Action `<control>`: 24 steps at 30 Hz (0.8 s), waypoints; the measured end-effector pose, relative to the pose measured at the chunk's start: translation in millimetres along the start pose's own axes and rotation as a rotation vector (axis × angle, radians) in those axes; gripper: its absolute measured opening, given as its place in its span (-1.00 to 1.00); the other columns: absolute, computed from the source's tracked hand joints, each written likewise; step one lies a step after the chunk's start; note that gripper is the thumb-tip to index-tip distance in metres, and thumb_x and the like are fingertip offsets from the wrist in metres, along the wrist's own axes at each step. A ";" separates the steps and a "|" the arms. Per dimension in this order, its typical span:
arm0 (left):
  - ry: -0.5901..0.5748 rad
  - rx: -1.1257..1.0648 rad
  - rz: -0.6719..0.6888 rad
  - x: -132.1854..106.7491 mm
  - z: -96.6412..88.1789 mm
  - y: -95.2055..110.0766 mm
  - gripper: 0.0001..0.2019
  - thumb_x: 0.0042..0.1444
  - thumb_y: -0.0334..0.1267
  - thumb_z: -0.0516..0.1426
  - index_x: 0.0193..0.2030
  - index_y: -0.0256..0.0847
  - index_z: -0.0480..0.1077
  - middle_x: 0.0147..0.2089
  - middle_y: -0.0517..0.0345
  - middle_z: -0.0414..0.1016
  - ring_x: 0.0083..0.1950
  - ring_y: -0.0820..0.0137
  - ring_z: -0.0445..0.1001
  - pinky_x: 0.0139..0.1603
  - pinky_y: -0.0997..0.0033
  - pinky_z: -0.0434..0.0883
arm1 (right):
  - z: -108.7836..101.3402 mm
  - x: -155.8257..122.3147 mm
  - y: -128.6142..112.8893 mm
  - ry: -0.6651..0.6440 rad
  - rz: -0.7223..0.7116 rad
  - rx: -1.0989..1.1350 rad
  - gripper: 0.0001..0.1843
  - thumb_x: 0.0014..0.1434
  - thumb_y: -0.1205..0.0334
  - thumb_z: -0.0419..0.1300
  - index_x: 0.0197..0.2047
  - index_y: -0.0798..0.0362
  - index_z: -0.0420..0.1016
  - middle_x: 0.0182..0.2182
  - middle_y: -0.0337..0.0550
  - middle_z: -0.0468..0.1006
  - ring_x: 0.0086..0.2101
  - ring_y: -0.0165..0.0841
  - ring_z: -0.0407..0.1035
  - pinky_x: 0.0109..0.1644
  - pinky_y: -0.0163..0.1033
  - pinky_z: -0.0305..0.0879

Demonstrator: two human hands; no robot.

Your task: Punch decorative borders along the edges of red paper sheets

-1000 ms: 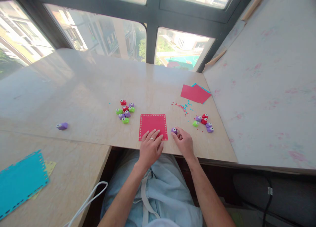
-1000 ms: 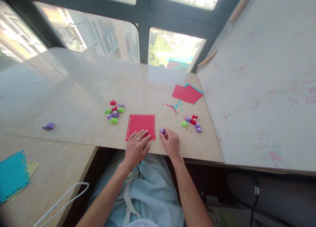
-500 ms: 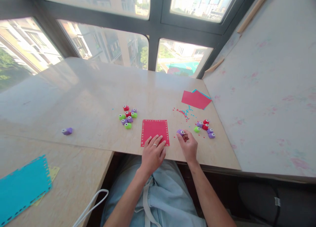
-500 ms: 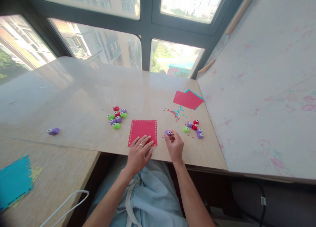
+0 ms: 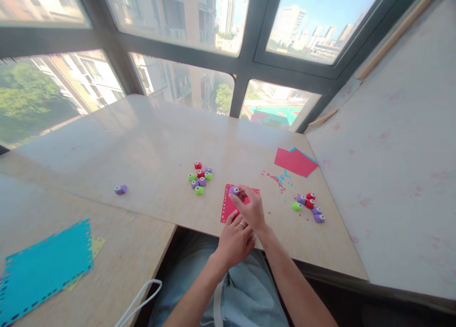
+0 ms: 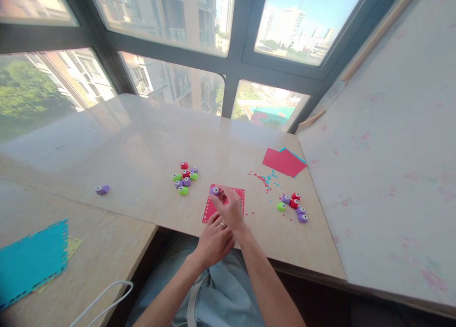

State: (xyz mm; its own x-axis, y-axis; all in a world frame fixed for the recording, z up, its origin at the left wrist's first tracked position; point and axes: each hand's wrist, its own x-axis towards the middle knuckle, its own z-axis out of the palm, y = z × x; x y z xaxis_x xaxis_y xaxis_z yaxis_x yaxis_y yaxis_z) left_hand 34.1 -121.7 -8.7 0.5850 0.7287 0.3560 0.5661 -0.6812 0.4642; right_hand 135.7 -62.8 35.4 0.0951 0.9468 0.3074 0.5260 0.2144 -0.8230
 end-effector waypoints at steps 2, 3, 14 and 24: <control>-0.004 -0.008 -0.003 0.2 -0.4 -0.1 -0.82 0.17 -0.23 0.16 -0.10 -0.10 0.50 0.01 0.03 0.57 0.14 0.17 0.44 0.35 -0.03 0.17 | 15.6 22.2 -8.7 -0.170 -0.067 -0.064 -0.77 0.23 0.06 0.21 -0.17 0.02 0.53 -0.40 -0.19 0.58 -0.42 -0.36 0.40 -0.27 -0.29 0.29; -0.003 -0.013 -0.003 0.1 -0.5 -0.3 -0.81 0.17 -0.23 0.16 -0.08 -0.10 0.50 0.03 0.02 0.56 0.15 0.16 0.44 0.35 -0.03 0.18 | 23.0 32.8 -10.6 -0.242 -0.086 -0.117 -0.77 0.24 0.06 0.20 -0.17 0.01 0.54 -0.44 -0.21 0.57 -0.45 -0.36 0.38 -0.31 -0.30 0.26; 0.036 -0.030 0.030 -2.9 6.3 -5.2 -0.73 0.20 -0.19 0.13 0.02 -0.14 0.47 0.10 -0.03 0.53 0.22 0.12 0.39 0.38 -0.03 0.12 | 61.2 70.4 -2.7 -0.450 -0.092 -0.534 -0.83 0.23 0.17 0.24 -0.14 0.02 0.57 -0.31 -0.07 0.65 -0.30 -0.21 0.50 -0.25 -0.24 0.21; 0.020 -0.033 0.007 -1.4 4.4 -3.9 -0.71 0.21 -0.19 0.13 0.05 -0.14 0.46 0.14 0.01 0.51 0.25 0.13 0.36 0.37 -0.02 0.14 | 62.2 61.1 11.1 -0.294 -0.137 -0.182 -0.68 0.20 0.36 0.20 0.03 0.06 0.54 -0.27 -0.14 0.66 -0.30 -0.30 0.51 -0.06 -0.22 0.36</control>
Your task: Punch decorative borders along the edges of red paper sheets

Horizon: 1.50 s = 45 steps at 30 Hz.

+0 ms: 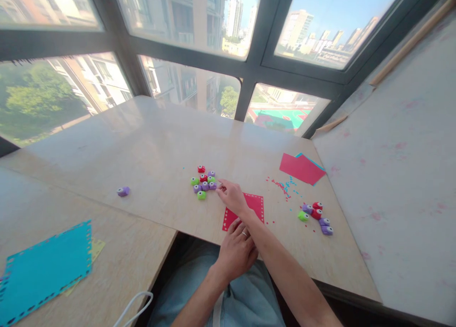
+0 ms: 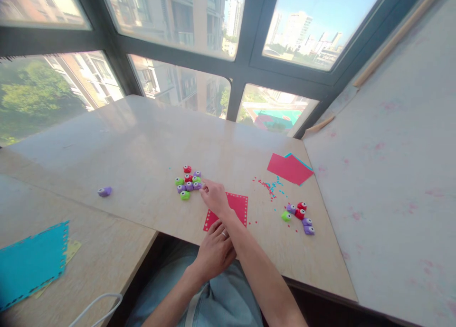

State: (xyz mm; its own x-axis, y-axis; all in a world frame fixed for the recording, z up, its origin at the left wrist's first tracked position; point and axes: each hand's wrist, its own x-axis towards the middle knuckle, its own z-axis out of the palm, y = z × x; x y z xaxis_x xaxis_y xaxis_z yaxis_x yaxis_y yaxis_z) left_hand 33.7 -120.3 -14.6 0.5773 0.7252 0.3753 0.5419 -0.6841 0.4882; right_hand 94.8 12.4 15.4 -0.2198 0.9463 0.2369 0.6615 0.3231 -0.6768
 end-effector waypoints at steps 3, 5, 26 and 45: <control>-0.005 0.003 -0.010 0.5 -2.6 2.1 -0.70 0.23 -0.20 0.11 0.08 -0.11 0.45 0.19 0.05 0.48 0.28 0.16 0.35 0.39 -0.01 0.14 | -16.4 -21.4 11.6 0.119 -0.017 0.046 -0.71 0.22 0.35 0.16 0.00 0.04 0.55 -0.23 -0.11 0.65 -0.22 -0.28 0.52 0.03 -0.15 0.35; 0.009 0.026 -0.013 1.0 -3.7 2.6 -0.68 0.24 -0.21 0.10 0.12 -0.11 0.43 0.22 0.05 0.46 0.30 0.17 0.33 0.38 -0.01 0.15 | -32.8 -43.2 23.3 0.204 -0.005 0.046 -0.74 0.24 0.32 0.14 -0.03 0.03 0.55 -0.22 -0.09 0.64 -0.17 -0.26 0.51 0.07 -0.10 0.35; 0.006 0.193 0.013 3.6 -6.2 2.9 -0.67 0.26 -0.27 0.10 0.15 -0.15 0.42 0.28 0.01 0.41 0.30 0.16 0.36 0.28 0.00 0.32 | -78.6 -137.6 76.2 0.344 0.411 0.947 -0.49 0.06 0.07 0.37 0.07 -0.04 0.40 0.12 0.01 0.49 0.13 -0.15 0.40 0.19 0.02 0.36; -0.010 0.228 0.032 4.3 -4.5 -1.3 -0.66 0.27 -0.26 0.08 0.18 -0.11 0.40 0.29 0.00 0.40 0.30 0.14 0.36 0.24 0.02 0.35 | -129.6 -195.4 111.7 1.047 0.235 0.148 -0.82 0.27 0.13 0.16 -0.22 0.02 0.54 -0.22 -0.03 0.58 -0.14 -0.18 0.48 0.00 0.03 0.42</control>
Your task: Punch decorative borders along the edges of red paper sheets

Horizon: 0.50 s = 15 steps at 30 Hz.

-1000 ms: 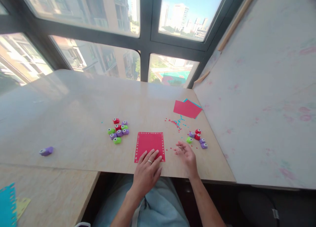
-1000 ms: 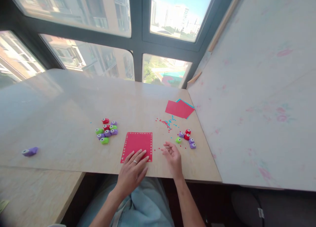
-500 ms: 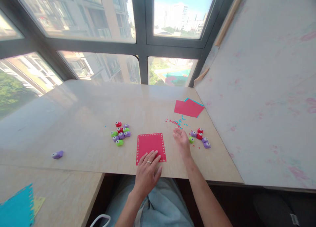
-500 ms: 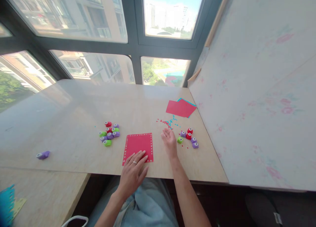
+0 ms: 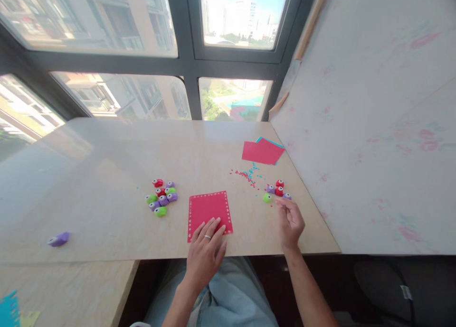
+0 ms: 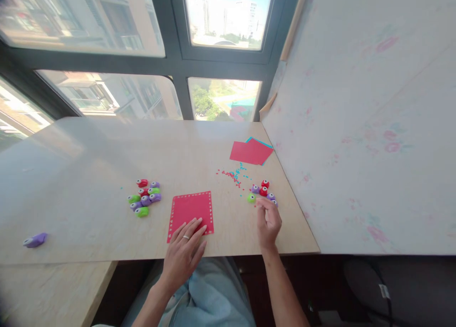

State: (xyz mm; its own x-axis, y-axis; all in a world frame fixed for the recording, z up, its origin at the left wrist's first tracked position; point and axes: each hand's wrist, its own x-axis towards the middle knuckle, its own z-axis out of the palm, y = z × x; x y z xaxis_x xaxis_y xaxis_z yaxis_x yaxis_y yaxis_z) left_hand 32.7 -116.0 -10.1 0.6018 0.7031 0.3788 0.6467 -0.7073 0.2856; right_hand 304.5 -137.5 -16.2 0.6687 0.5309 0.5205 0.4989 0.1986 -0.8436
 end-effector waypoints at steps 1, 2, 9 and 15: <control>0.003 -0.004 0.005 0.2 0.1 -0.5 -0.66 0.27 -0.25 0.08 0.17 -0.10 0.41 0.29 0.01 0.39 0.30 0.14 0.36 0.24 0.02 0.35 | -3.7 7.5 3.1 0.013 0.008 -0.055 -0.81 0.27 0.12 0.16 -0.19 0.03 0.53 -0.21 -0.03 0.58 -0.15 -0.19 0.47 -0.03 0.00 0.42; 0.004 -0.006 0.011 0.4 0.2 -1.2 -0.66 0.27 -0.25 0.08 0.17 -0.08 0.41 0.30 0.02 0.39 0.30 0.14 0.36 0.24 0.02 0.35 | -6.4 15.0 5.6 0.017 0.012 -0.104 -0.79 0.27 0.11 0.16 -0.16 0.04 0.53 -0.20 -0.02 0.57 -0.18 -0.20 0.47 -0.07 -0.03 0.42; -0.027 0.000 0.044 -0.2 -1.0 -4.3 -0.66 0.28 -0.25 0.08 0.18 -0.05 0.42 0.32 0.04 0.36 0.33 0.14 0.33 0.26 0.01 0.34 | -7.2 30.1 9.0 -0.094 -0.128 -0.242 -0.81 0.30 0.22 0.10 -0.15 0.03 0.53 -0.23 -0.03 0.59 -0.24 -0.24 0.47 -0.20 -0.13 0.43; -0.038 -0.021 0.031 0.7 -2.4 -3.8 -0.68 0.29 -0.23 0.09 0.16 -0.06 0.42 0.31 0.04 0.37 0.32 0.15 0.34 0.26 0.00 0.34 | -1.0 25.4 10.8 -0.252 -0.238 -0.276 -0.72 0.31 0.28 0.04 -0.08 0.01 0.58 -0.18 -0.01 0.61 -0.13 -0.22 0.49 0.01 -0.01 0.44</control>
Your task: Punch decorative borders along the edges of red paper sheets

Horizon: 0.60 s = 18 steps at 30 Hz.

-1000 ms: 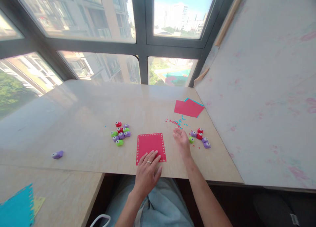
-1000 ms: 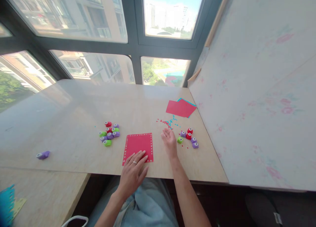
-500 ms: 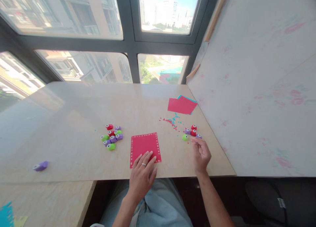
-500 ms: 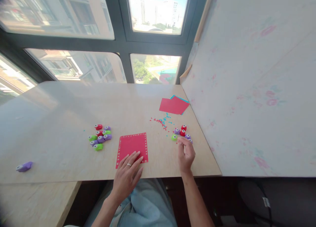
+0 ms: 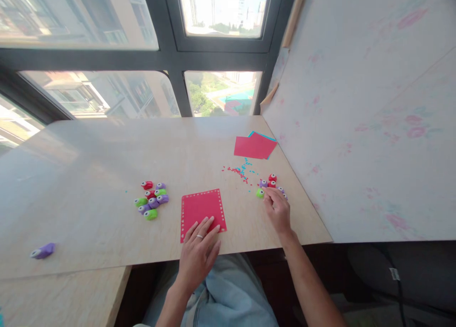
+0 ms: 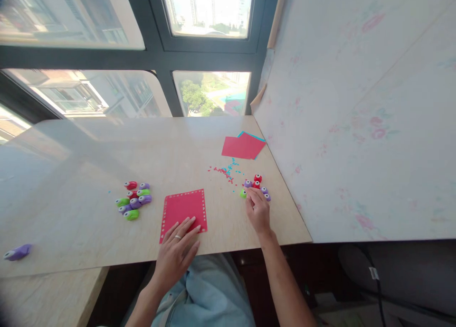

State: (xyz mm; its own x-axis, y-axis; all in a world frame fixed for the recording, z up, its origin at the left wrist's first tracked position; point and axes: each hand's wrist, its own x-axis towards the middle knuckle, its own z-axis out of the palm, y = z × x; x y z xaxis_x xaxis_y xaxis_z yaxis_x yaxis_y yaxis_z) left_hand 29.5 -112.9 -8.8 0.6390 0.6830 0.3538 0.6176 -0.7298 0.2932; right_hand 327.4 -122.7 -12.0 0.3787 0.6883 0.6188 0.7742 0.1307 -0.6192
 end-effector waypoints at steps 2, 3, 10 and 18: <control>-0.004 -0.013 -0.003 0.5 -0.4 -0.2 -0.66 0.28 -0.22 0.09 0.17 -0.07 0.41 0.31 0.03 0.37 0.32 0.15 0.34 0.27 0.01 0.33 | -0.2 0.3 0.9 -0.020 0.031 0.002 -0.70 0.30 0.27 0.04 -0.05 0.01 0.58 -0.14 0.00 0.61 -0.11 -0.21 0.48 0.01 0.00 0.45; -0.007 -0.021 -0.009 0.6 -0.6 -0.2 -0.65 0.28 -0.22 0.09 0.19 -0.08 0.39 0.31 0.02 0.38 0.32 0.15 0.34 0.28 0.01 0.32 | -0.6 0.3 1.3 -0.030 0.049 0.007 -0.70 0.30 0.26 0.04 -0.05 0.01 0.58 -0.13 0.01 0.61 -0.10 -0.20 0.48 0.00 0.00 0.45; 0.019 -0.095 -0.099 -0.6 0.7 0.8 -0.45 0.25 -0.18 0.11 0.36 -0.17 0.18 0.25 -0.07 0.44 0.28 0.18 0.40 0.26 0.07 0.35 | -1.4 -3.1 0.5 -0.069 0.076 0.063 -0.73 0.27 0.23 0.08 -0.11 0.01 0.59 -0.18 -0.01 0.61 -0.14 -0.20 0.49 -0.01 0.00 0.46; 0.015 -0.202 -0.226 8.1 -1.4 -1.0 -0.53 0.25 -0.15 0.12 0.28 -0.13 0.28 0.16 -0.02 0.52 0.16 0.17 0.48 0.15 0.08 0.41 | -0.6 -5.6 4.2 -0.058 0.097 0.068 -0.71 0.25 0.22 0.09 -0.05 0.04 0.57 -0.12 0.04 0.59 -0.08 -0.17 0.47 0.01 0.02 0.46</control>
State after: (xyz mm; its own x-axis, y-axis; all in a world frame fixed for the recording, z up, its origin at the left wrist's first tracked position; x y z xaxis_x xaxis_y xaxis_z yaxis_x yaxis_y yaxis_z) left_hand 33.5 -106.7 -5.0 0.4881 0.8291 0.2727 0.6383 -0.5522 0.5363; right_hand 328.9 -126.4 -17.8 0.4189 0.7400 0.5262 0.6985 0.1077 -0.7075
